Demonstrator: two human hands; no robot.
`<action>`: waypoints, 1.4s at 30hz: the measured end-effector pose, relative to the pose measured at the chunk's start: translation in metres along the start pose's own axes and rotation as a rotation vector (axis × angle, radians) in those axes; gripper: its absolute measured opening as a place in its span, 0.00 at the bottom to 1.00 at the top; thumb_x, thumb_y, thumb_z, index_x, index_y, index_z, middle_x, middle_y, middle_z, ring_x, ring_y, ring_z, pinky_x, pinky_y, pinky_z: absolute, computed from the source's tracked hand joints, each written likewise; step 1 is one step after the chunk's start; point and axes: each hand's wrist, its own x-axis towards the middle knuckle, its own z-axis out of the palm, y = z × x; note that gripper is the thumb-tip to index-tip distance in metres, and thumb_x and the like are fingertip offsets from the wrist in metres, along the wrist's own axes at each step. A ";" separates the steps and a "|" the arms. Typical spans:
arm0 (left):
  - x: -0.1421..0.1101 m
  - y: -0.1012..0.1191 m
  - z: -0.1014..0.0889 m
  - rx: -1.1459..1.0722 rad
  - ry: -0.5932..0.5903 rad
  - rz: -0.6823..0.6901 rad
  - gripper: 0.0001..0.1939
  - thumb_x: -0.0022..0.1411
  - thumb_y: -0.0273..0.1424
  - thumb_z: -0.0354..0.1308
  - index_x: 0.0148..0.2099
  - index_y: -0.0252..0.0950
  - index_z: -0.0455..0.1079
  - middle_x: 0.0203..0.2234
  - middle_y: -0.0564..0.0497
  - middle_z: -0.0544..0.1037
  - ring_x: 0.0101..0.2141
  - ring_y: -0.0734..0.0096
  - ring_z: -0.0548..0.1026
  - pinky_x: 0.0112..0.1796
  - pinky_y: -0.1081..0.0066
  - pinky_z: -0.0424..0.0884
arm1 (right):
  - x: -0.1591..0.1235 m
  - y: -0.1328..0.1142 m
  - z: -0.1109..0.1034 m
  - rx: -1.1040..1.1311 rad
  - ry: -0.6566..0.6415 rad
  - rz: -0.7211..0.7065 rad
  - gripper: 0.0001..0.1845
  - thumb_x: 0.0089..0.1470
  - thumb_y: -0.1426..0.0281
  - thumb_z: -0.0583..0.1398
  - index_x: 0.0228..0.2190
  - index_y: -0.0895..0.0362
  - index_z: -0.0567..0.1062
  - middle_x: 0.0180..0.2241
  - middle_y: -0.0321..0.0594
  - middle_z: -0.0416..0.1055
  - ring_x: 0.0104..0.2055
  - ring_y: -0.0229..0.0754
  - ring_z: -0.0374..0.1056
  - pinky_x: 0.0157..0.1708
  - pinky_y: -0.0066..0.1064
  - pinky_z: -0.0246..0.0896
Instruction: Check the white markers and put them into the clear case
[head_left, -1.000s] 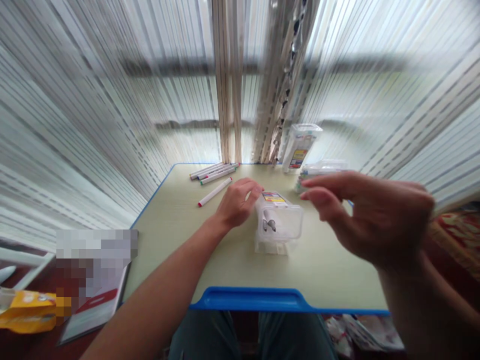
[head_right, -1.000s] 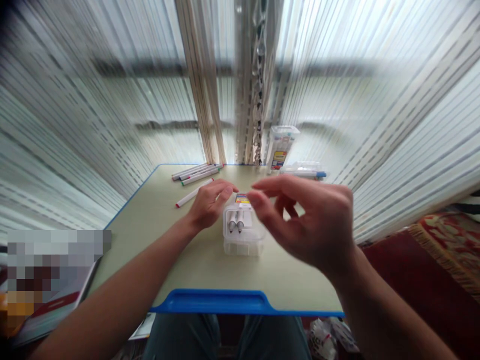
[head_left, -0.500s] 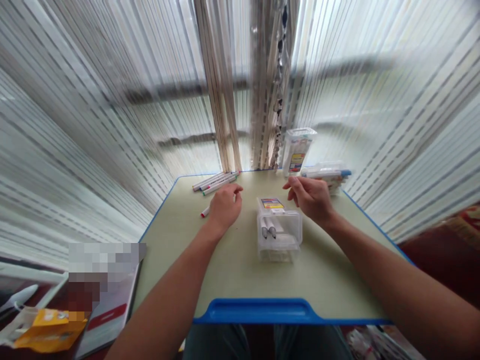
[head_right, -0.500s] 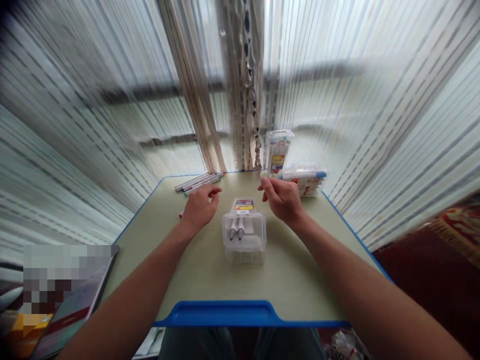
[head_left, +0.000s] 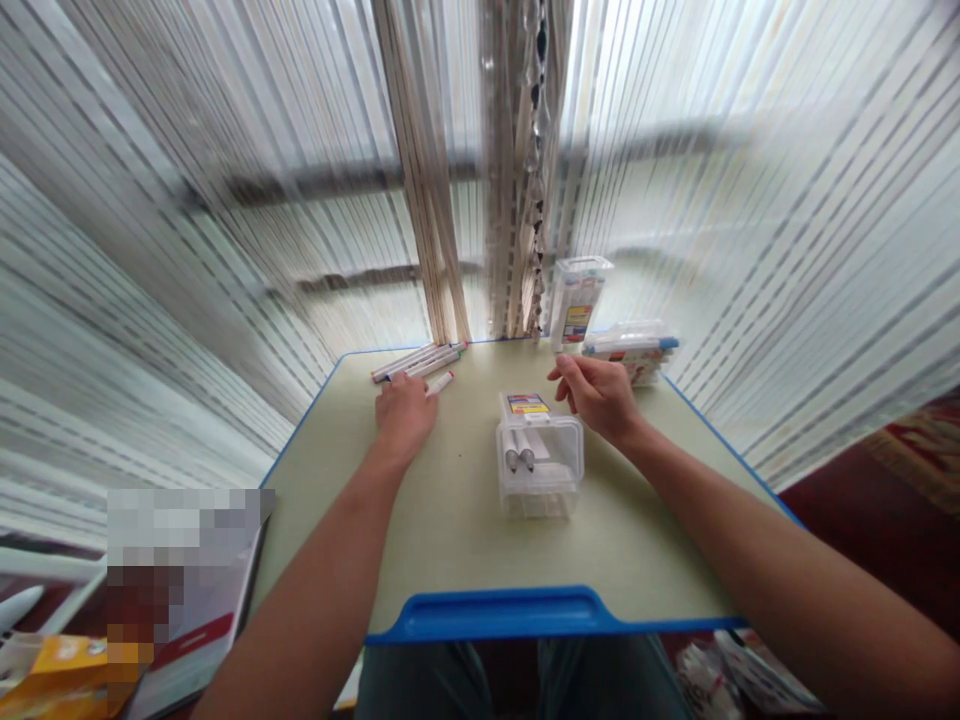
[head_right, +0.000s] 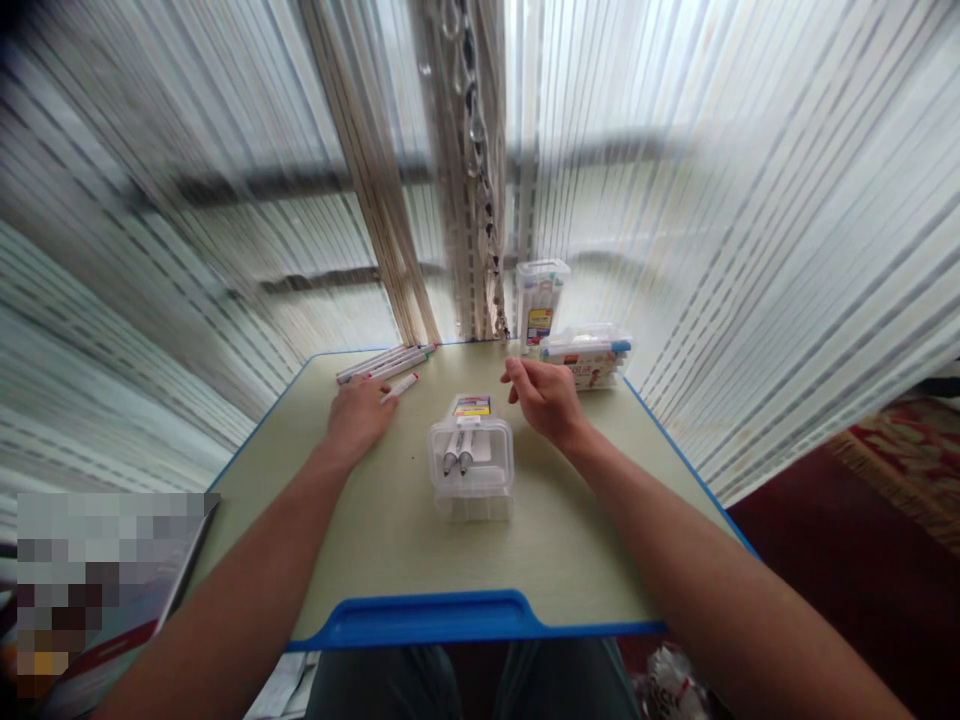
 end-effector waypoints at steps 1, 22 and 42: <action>0.000 -0.001 0.000 0.000 -0.004 0.000 0.16 0.65 0.32 0.54 0.48 0.32 0.79 0.49 0.34 0.78 0.51 0.45 0.75 0.49 0.54 0.72 | 0.000 0.000 0.000 0.004 0.001 0.001 0.32 0.64 0.47 0.52 0.26 0.59 0.80 0.16 0.38 0.73 0.15 0.36 0.65 0.17 0.26 0.54; -0.017 0.038 -0.030 -1.013 0.120 0.464 0.19 0.67 0.41 0.58 0.52 0.36 0.78 0.30 0.49 0.81 0.29 0.68 0.76 0.32 0.72 0.69 | 0.003 -0.028 -0.008 0.330 -0.016 0.088 0.23 0.61 0.51 0.59 0.35 0.59 0.78 0.21 0.36 0.74 0.17 0.33 0.62 0.18 0.25 0.55; -0.021 0.045 -0.038 -1.380 -0.075 0.342 0.12 0.60 0.37 0.65 0.39 0.32 0.80 0.24 0.50 0.79 0.19 0.79 0.65 0.20 0.76 0.60 | 0.012 -0.045 -0.023 0.695 -0.007 0.233 0.12 0.50 0.61 0.68 0.31 0.55 0.76 0.25 0.35 0.74 0.19 0.32 0.61 0.16 0.25 0.53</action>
